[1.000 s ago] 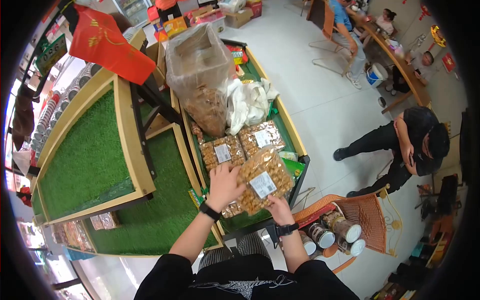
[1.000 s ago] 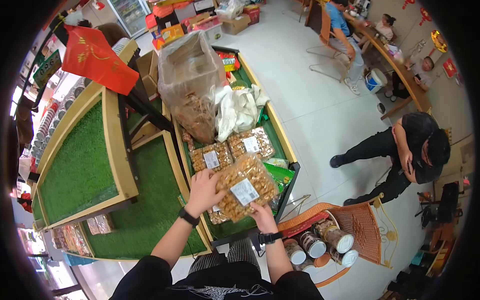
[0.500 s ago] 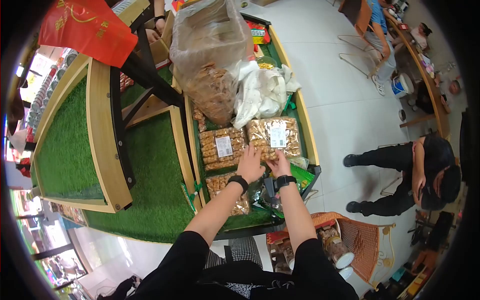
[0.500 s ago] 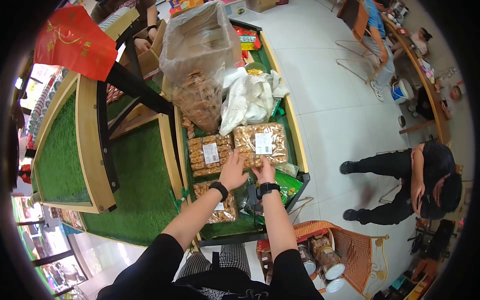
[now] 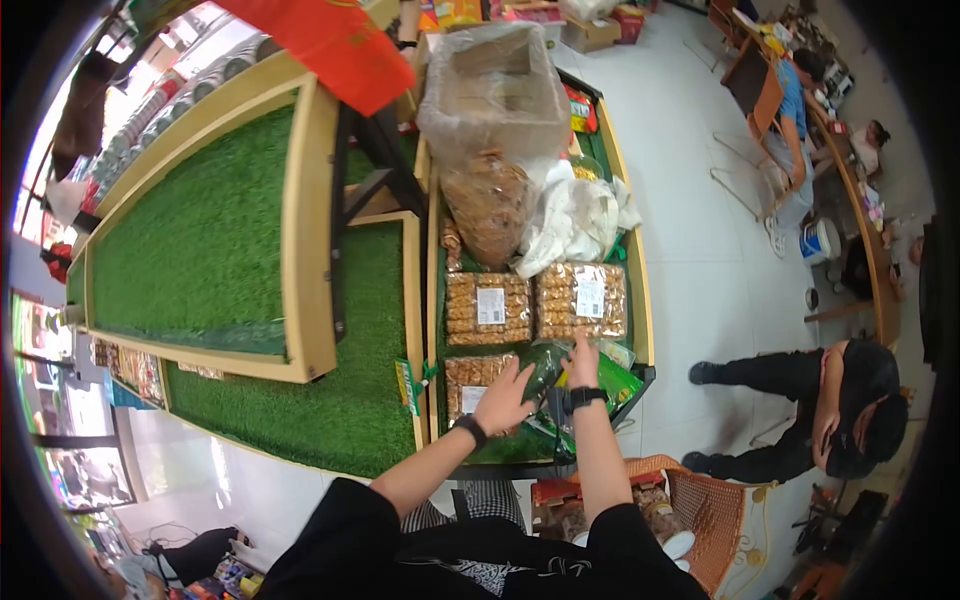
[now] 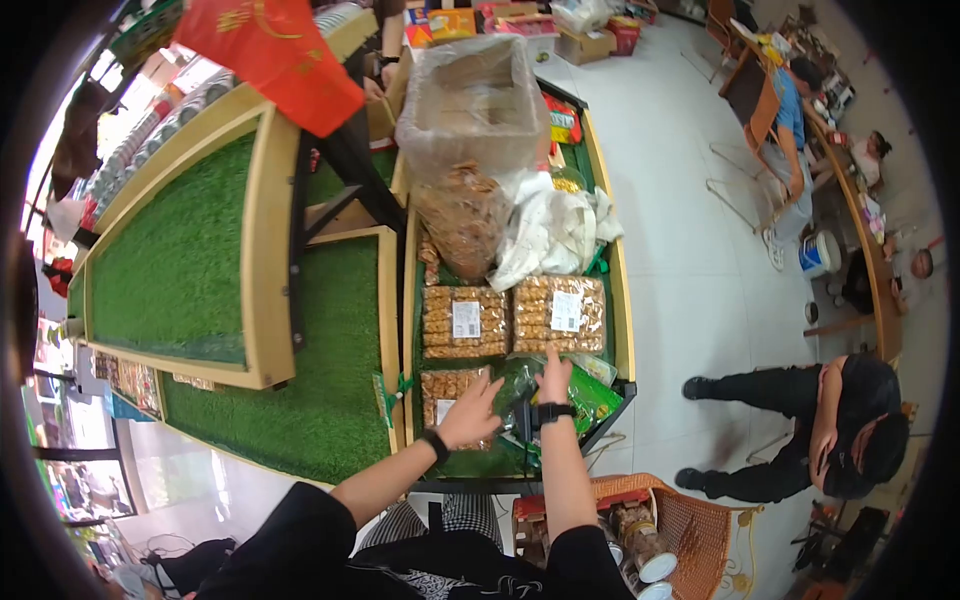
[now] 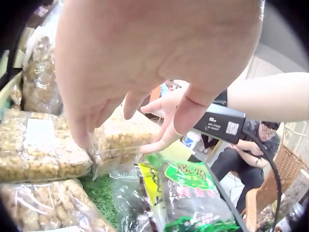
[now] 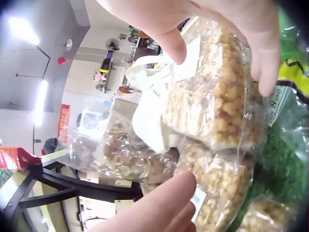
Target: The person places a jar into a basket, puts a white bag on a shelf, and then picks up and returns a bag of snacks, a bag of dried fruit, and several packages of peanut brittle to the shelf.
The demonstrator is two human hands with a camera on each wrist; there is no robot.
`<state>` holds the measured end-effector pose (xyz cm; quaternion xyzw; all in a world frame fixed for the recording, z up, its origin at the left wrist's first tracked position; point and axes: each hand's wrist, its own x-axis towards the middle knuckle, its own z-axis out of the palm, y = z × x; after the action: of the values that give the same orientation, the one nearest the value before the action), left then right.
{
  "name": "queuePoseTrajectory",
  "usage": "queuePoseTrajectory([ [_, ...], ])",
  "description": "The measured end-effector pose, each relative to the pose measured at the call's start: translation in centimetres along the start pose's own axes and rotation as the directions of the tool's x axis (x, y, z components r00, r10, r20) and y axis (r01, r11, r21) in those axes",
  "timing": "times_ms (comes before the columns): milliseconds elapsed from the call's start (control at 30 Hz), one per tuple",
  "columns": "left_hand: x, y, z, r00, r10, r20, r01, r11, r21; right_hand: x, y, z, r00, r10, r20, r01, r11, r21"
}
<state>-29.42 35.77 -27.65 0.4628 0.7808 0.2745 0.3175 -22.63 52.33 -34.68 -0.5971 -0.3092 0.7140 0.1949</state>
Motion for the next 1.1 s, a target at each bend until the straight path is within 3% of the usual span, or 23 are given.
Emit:
queuePoseTrajectory([
  [67, -3.6, 0.8, -2.3, 0.998, -0.024, -0.063, 0.019, 0.997, -0.08, -2.9, 0.6, 0.0, 0.999, 0.021, 0.028, -0.021, 0.999, 0.024],
  [200, -11.9, -0.5, -5.5, 0.954, -0.108, -0.278, 0.055, 0.98, -0.193, -8.1, 3.1, -0.6, 0.953, 0.123, 0.278, -0.125, 0.992, -0.012],
  [300, -18.6, -0.4, -9.5, 0.88, -0.173, -0.441, 0.083, 0.973, -0.216, -12.4, 4.0, 0.0, 0.893, 0.1, 0.44, -0.059, 0.993, -0.106],
  [467, -31.0, -2.4, -13.1, 0.721, -0.217, -0.658, 0.089, 0.971, -0.221, -21.5, 5.6, 3.0, 0.832, -0.004, 0.555, 0.147, 0.966, -0.214],
  [533, -36.1, -3.3, -13.8, 0.666, -0.243, -0.705, 0.114, 0.967, -0.226, -25.0, 7.1, 3.8, 0.778, -0.009, 0.628, 0.149, 0.974, -0.171],
  [600, -41.2, -4.1, -14.1, 0.607, -0.269, -0.748, 0.137, 0.962, -0.235, -27.9, 9.0, 4.5, 0.745, 0.111, 0.657, -0.032, 0.991, -0.131],
  [733, -50.8, -5.6, -13.8, 0.493, -0.331, -0.805, 0.185, 0.944, -0.275, -34.3, 14.0, 6.5, 0.688, 0.152, 0.71, -0.009, 0.98, -0.201],
  [900, -60.1, -6.4, -12.3, 0.301, -0.516, -0.802, 0.148, 0.856, -0.496, -41.6, 19.7, 9.5, 0.58, 0.253, 0.775, 0.023, 0.945, -0.326],
  [1100, -67.1, -7.0, -11.5, 0.128, -0.49, -0.862, 0.161, 0.868, -0.47, -46.6, 22.2, 13.9, 0.486, 0.315, 0.815, 0.151, 0.888, -0.434],
])
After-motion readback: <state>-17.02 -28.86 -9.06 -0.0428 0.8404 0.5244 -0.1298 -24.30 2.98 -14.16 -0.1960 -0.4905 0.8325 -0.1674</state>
